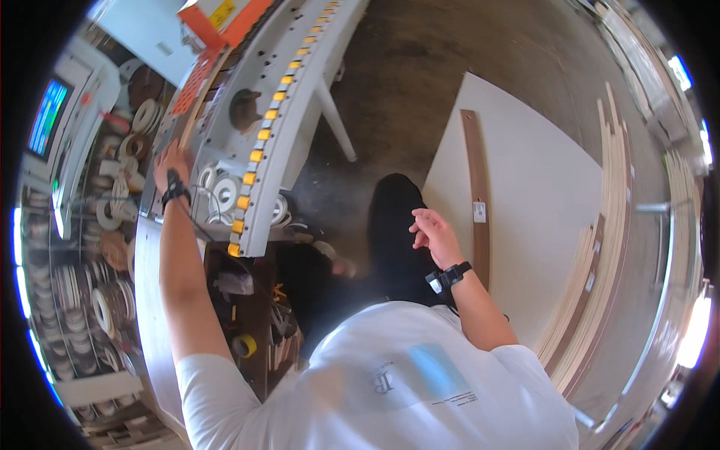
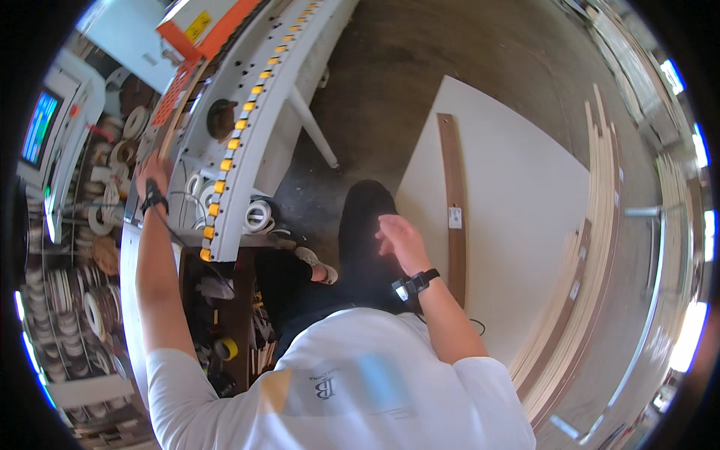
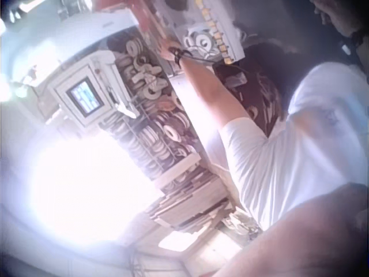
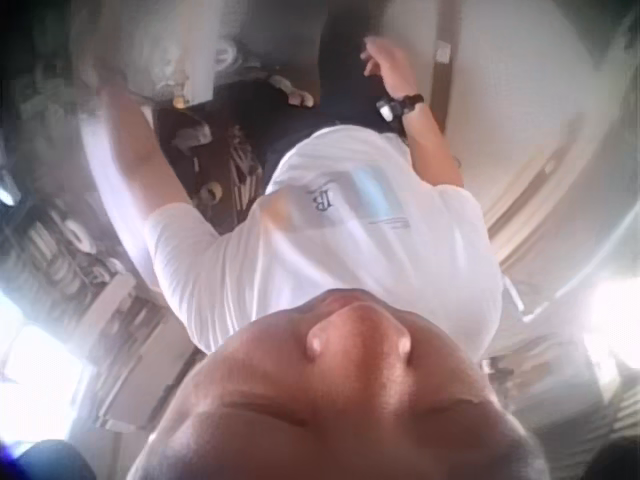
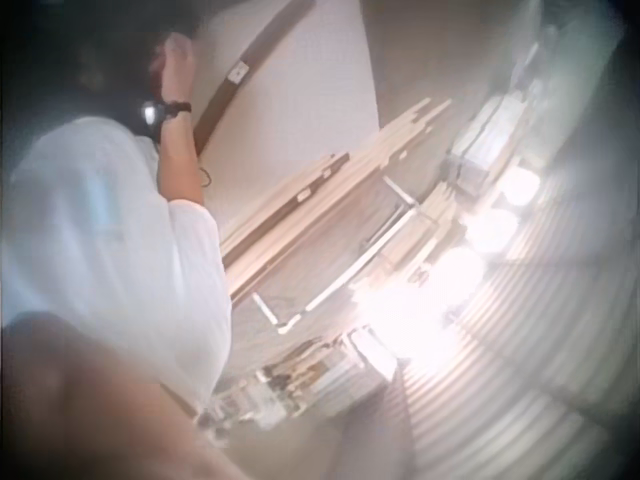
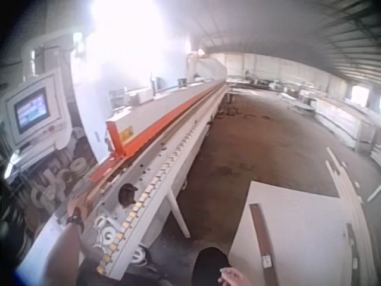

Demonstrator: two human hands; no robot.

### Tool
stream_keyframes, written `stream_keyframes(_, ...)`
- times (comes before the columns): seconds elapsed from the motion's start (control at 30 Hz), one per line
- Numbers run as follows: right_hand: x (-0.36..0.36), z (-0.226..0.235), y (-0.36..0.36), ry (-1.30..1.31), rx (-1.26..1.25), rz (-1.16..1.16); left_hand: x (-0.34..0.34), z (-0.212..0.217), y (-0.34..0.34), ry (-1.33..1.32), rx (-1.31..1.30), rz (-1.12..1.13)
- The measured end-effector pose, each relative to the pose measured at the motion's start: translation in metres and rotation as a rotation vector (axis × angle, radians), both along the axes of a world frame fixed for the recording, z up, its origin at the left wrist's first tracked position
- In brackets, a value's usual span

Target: The person is feeding curved wood panels into an edge banding machine in a manufacturing facility.

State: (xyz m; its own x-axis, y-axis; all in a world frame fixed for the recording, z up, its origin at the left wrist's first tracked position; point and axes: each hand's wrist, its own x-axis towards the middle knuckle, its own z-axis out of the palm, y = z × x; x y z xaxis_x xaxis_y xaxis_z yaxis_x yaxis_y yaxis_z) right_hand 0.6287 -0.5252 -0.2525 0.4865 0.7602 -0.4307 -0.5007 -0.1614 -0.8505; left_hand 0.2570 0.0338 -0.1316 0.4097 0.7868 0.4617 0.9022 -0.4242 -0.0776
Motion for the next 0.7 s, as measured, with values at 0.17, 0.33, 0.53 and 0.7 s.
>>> stream_keyframes(0.17, 0.030, -0.034, -0.060, -0.284, -0.146, -0.143, -0.026, -0.002, -0.024, 0.037, 0.057, -0.008)
stream_keyframes(0.33, 0.056, -0.075, -0.151, -1.256, -0.771, -0.284, -0.031, 0.001, -0.053, 0.011, 0.001, 0.080)
stream_keyframes(0.53, 0.030, -0.084, -0.165, -1.082, -1.051, -0.253, -0.071, -0.010, -0.052, -0.014, 0.061, -0.030)
stream_keyframes(0.7, 0.033, -0.097, -0.162, -1.034, -0.903, -0.454, -0.047, 0.003, -0.088, -0.139, 0.017, -0.237)
